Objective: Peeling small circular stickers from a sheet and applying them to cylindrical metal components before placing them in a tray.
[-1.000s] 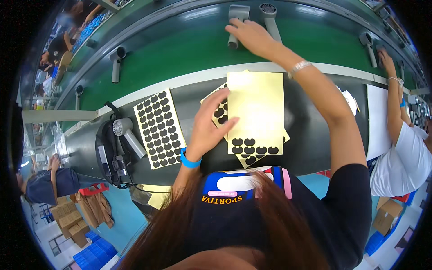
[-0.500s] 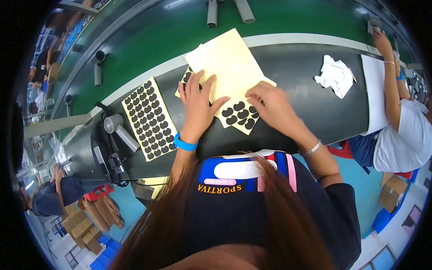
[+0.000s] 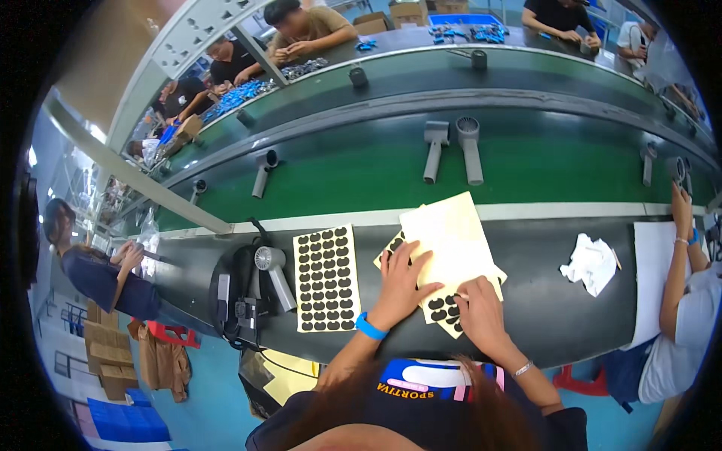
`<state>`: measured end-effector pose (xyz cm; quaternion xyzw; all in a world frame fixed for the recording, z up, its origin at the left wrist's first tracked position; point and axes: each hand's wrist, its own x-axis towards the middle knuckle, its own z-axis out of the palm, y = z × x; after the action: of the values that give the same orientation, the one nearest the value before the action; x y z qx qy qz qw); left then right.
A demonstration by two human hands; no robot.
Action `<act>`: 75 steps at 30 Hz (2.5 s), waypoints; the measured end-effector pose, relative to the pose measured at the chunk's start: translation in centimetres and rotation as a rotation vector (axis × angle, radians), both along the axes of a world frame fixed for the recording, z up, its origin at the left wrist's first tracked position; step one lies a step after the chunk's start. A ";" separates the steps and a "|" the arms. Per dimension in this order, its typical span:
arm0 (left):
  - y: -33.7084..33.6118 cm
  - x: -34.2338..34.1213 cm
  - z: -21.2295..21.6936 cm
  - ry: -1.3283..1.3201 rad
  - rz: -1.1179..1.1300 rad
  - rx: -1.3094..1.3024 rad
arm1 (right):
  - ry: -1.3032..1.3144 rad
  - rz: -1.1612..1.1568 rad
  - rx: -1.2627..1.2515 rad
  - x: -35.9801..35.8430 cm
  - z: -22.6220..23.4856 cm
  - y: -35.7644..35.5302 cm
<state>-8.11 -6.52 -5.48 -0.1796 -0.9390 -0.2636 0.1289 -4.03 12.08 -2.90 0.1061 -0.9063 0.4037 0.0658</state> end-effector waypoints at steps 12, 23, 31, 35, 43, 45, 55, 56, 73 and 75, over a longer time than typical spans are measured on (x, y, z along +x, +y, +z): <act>-0.3 -0.1 -0.2 0.006 -0.037 0.053 | 0.260 -0.102 -0.136 -15.9 1.5 3.3; -0.4 -0.2 -0.3 0.085 -0.047 0.061 | 0.120 -0.199 -0.062 -24.6 -1.2 0.2; -0.7 0.0 -0.5 0.046 -0.043 0.050 | -0.014 0.029 -0.722 -11.5 5.6 7.1; -0.6 0.1 -0.9 0.019 -0.032 0.046 | 0.015 -0.029 -0.667 -2.9 5.9 6.1; 0.1 0.7 1.4 0.098 -0.064 0.054 | 0.089 -0.189 -0.508 2.6 4.7 2.1; 1.3 1.4 2.8 0.115 -0.172 0.092 | 0.131 -0.165 -0.447 2.8 4.9 1.9; 3.2 2.1 4.7 0.141 -0.412 0.379 | 0.207 0.011 -0.387 3.8 4.7 0.3; 3.1 2.1 4.3 0.152 -0.426 0.404 | 0.176 0.033 -0.436 3.9 4.6 0.4; 2.4 2.3 2.9 0.307 -0.460 0.390 | 0.038 -0.197 -0.571 0.7 8.6 8.0; 2.5 2.4 3.0 0.322 -0.420 0.348 | 0.355 -0.143 -0.682 -0.6 11.4 12.4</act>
<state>-5.68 -4.05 -2.52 -0.3844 -0.7896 -0.4093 0.2475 -4.59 24.53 8.53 0.0831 -0.6997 0.6515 0.2811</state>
